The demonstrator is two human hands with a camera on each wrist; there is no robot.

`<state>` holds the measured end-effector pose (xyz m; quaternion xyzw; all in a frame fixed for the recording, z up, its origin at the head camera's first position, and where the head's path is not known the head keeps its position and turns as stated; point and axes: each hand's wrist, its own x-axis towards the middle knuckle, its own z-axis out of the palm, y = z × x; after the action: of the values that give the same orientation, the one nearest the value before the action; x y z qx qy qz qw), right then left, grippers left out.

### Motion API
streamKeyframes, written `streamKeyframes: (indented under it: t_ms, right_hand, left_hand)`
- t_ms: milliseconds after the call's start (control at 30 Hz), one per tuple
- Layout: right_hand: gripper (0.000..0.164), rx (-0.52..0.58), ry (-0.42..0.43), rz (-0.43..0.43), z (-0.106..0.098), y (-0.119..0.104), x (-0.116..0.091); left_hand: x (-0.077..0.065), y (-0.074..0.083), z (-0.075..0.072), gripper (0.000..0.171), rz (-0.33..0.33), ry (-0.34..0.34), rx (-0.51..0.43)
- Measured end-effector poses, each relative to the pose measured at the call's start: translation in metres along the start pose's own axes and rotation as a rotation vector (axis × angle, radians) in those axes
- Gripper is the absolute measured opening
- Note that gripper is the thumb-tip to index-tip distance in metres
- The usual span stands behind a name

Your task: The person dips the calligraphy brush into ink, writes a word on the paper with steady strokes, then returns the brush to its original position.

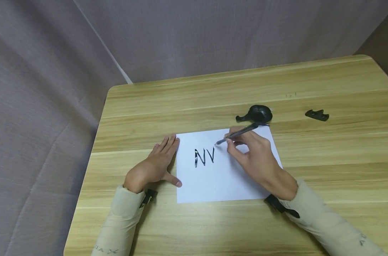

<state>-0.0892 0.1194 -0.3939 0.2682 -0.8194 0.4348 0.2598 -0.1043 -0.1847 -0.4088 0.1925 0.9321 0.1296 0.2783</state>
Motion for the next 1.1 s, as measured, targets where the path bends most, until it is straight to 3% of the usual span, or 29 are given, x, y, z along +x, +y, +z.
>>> streamKeyframes:
  t_ms: [133, 333, 667, 967, 1100]
  right_hand:
    - [0.02, 0.012, 0.04, -0.006, -0.006, -0.003, 0.006]
    - [0.021, 0.001, 0.032, 0.0, -0.011, -0.005, 0.007]
    - [0.021, -0.018, 0.013, -0.005, -0.011, -0.005, -0.001]
    - [0.029, 0.002, 0.062, -0.021, -0.002, -0.001, -0.011]
    - [0.027, -0.004, 0.037, -0.024, -0.001, -0.001, -0.015]
  left_hand:
    - [-0.001, -0.001, 0.0, 0.15, 0.004, 0.005, -0.001]
    - [-0.003, -0.002, 0.0, 0.149, 0.006, 0.005, -0.004]
    - [-0.001, -0.002, 0.0, 0.148, 0.011, 0.006, -0.011]
    - [0.001, -0.001, 0.0, 0.149, 0.001, -0.001, -0.013]
    - [0.001, -0.001, 0.0, 0.149, 0.001, -0.001, -0.013]
